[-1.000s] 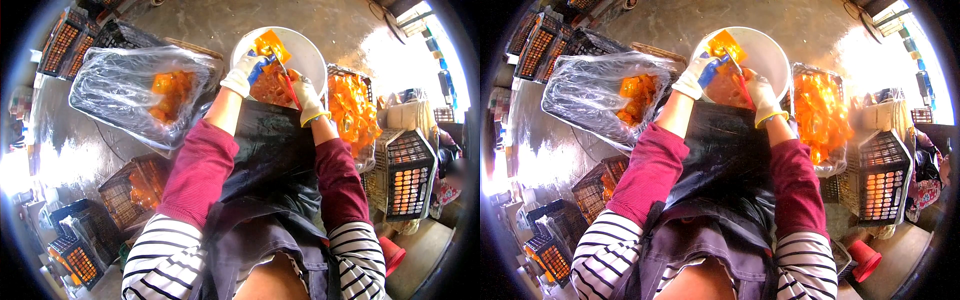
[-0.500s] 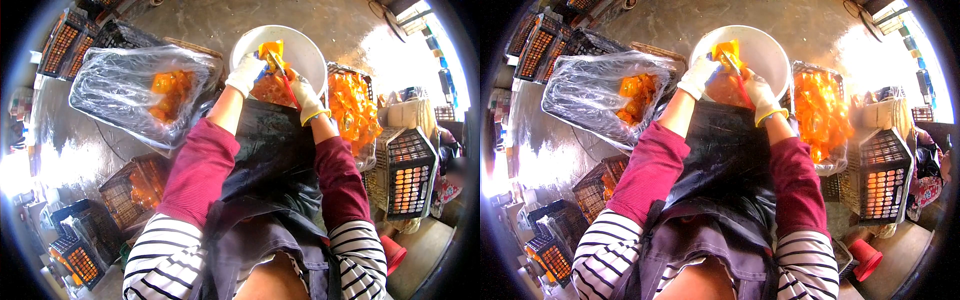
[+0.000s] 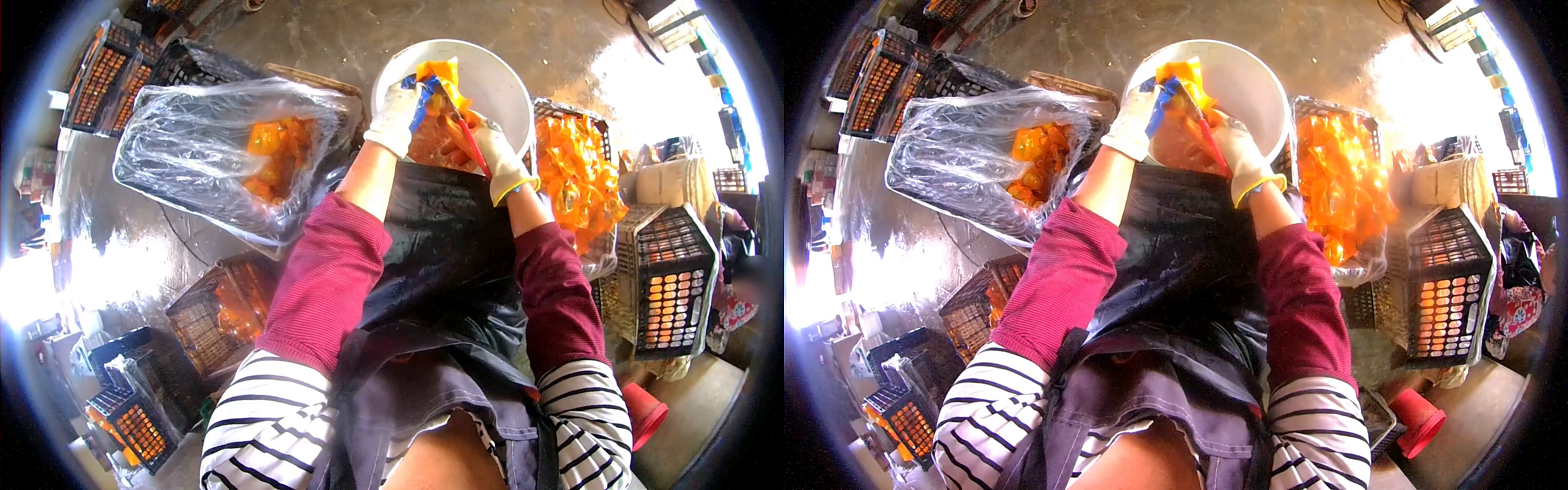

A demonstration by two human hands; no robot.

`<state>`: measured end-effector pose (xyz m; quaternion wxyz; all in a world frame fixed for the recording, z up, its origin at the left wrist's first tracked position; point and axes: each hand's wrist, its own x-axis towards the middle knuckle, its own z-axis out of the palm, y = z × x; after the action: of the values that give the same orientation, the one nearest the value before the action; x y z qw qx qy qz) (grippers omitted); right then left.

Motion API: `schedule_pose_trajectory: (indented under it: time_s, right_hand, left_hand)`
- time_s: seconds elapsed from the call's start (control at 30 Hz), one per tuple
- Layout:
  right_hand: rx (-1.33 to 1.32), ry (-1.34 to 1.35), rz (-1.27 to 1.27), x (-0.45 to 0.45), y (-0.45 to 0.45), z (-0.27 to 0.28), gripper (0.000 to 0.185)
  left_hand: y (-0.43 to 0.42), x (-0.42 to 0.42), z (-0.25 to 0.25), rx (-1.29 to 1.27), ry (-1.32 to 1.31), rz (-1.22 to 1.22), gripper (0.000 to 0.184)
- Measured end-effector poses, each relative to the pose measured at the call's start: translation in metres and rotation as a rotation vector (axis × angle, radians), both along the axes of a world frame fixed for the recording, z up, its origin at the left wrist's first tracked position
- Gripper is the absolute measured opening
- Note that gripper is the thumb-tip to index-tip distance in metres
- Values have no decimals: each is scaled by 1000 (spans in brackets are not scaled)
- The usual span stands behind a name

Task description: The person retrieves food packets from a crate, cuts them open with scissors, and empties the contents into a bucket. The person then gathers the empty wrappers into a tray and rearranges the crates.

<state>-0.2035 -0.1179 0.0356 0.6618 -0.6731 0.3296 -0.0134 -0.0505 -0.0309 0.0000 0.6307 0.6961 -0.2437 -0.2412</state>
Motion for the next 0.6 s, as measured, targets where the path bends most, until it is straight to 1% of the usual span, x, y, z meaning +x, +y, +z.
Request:
schedule_pose_trajectory:
  time_s: [0.03, 0.13, 0.23, 0.33, 0.43, 0.53, 0.6]
  right_hand:
    - [14, -5, 3, 0, -2, -2, 31]
    - [-36, -4, 13, 0, -8, -6, 30]
    - [-160, 87, 19, -1, -13, -5, 31]
    - [-471, 110, 41, -5, -5, 25, 32]
    - [-726, 120, -19, -5, -22, -16, 31]
    - [-928, 176, -6, -7, -21, -9, 33]
    - [-913, 158, -11, -5, -20, -17, 30]
  left_hand:
    - [1, -3, 8, -27, -19, 17, 36]
    - [-2, -1, 11, 56, -121, -19, 35]
    - [-3, -5, 15, 59, -295, -36, 36]
    - [-10, -5, 14, 223, -217, 58, 42]
    - [-7, -4, 19, 103, 180, -155, 51]
    - [-9, -13, 5, 166, -310, -127, 54]
    - [-7, -13, 9, 164, -254, -92, 52]
